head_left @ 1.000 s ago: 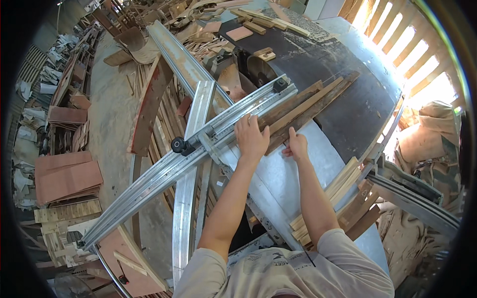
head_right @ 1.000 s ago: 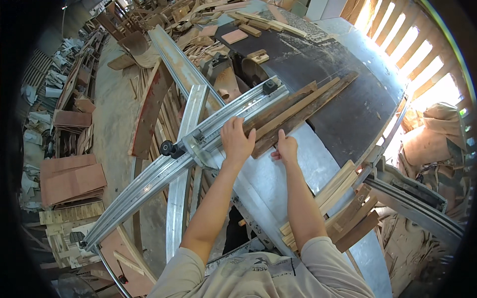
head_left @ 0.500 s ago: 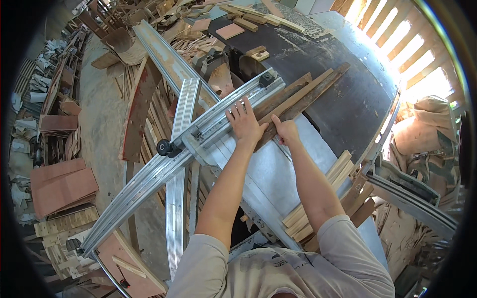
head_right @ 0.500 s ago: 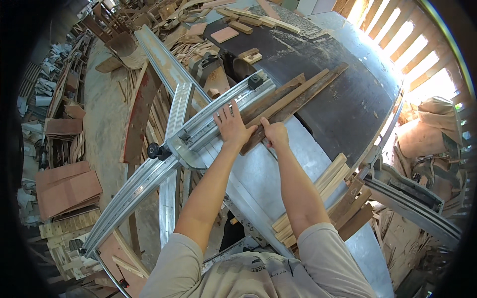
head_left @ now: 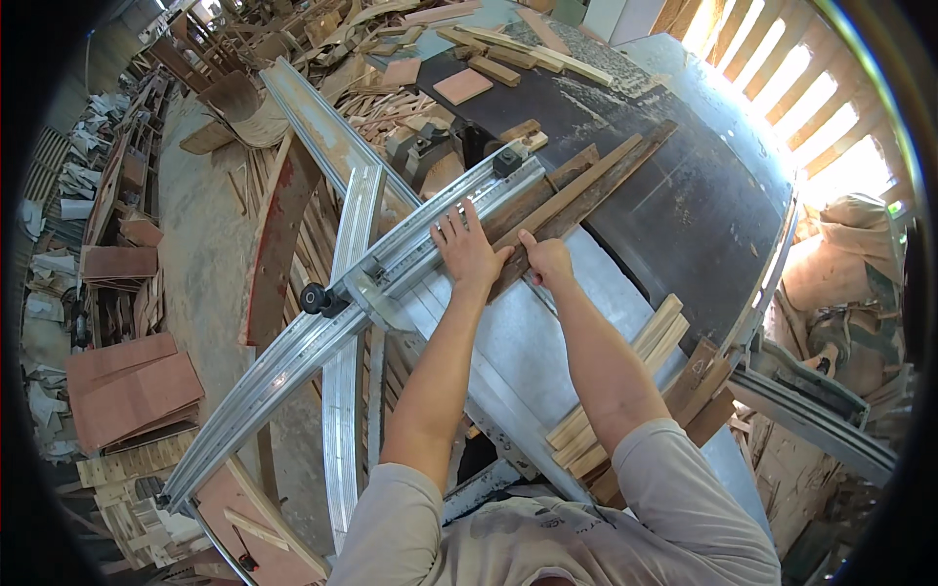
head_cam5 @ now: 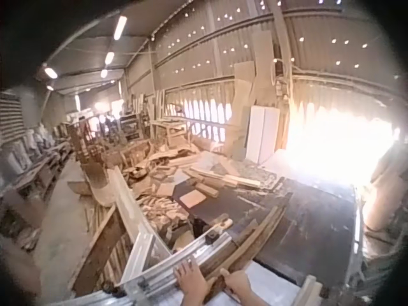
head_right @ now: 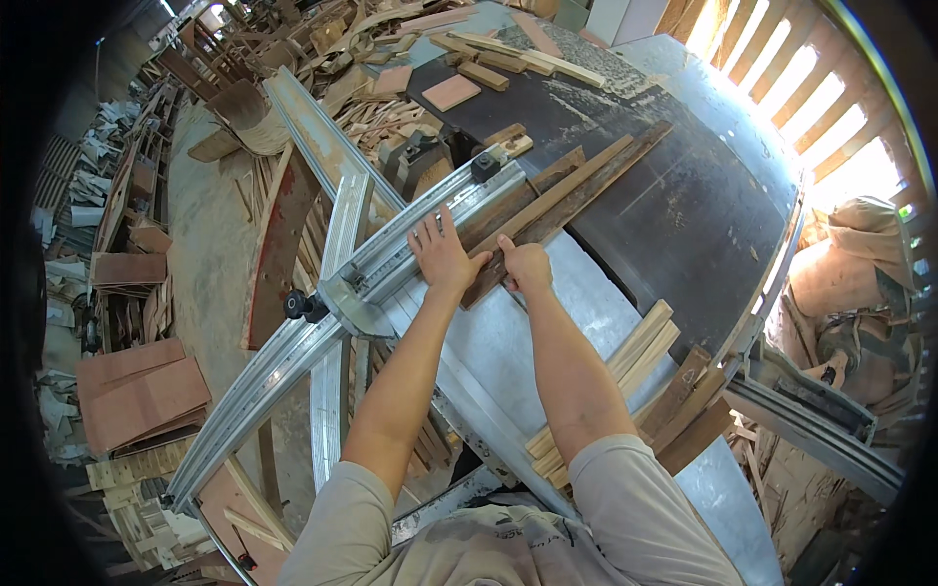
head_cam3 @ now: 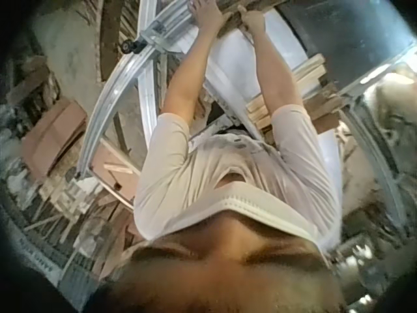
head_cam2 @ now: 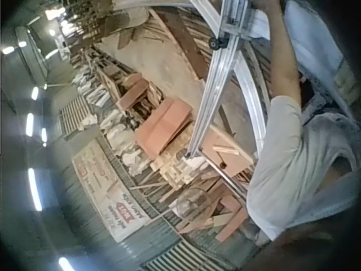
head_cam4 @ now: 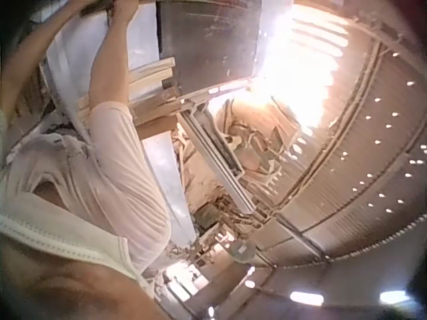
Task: The person cuts wooden strips using a sliding table saw, collects additional wooden planks from a pile on the floor, and cuts the collected planks on the saw table.
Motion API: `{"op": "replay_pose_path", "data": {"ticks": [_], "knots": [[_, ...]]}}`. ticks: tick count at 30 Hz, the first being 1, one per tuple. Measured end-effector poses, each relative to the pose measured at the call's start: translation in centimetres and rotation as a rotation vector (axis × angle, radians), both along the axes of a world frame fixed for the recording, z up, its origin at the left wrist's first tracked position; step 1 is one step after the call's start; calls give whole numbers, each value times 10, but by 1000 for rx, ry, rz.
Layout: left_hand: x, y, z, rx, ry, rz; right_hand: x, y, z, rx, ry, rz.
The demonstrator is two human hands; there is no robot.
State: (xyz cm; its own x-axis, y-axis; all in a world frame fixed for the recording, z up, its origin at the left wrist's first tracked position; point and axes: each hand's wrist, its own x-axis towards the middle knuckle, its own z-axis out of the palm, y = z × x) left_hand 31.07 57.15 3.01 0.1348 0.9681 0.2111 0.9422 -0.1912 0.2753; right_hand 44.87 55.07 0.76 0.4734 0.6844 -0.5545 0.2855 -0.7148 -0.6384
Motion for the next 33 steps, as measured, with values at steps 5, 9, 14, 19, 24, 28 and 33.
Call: {"op": "replay_pose_path", "data": {"ticks": [5,9,14,19,24,28,33], "knots": [[0,-3,4,14,-9,12,2,3,-12,18,-23,-2],[-2,-7,10,-2,-5,13,3,2,-21,124,25,-35],[-7,-6,11,29,-5,10,-2,3,-15,146,28,-9],[-9,-9,9,47,-22,-8,-1,-4,-10,133,-57,58],[-6,-10,7,60,-51,-42,1,-9,0,68,0,7],[-15,-11,-4,125,-77,-65,-7,-14,7,68,7,-15],[-4,-10,-25,190,-180,-370,-6,-16,2,174,148,-92]]}}
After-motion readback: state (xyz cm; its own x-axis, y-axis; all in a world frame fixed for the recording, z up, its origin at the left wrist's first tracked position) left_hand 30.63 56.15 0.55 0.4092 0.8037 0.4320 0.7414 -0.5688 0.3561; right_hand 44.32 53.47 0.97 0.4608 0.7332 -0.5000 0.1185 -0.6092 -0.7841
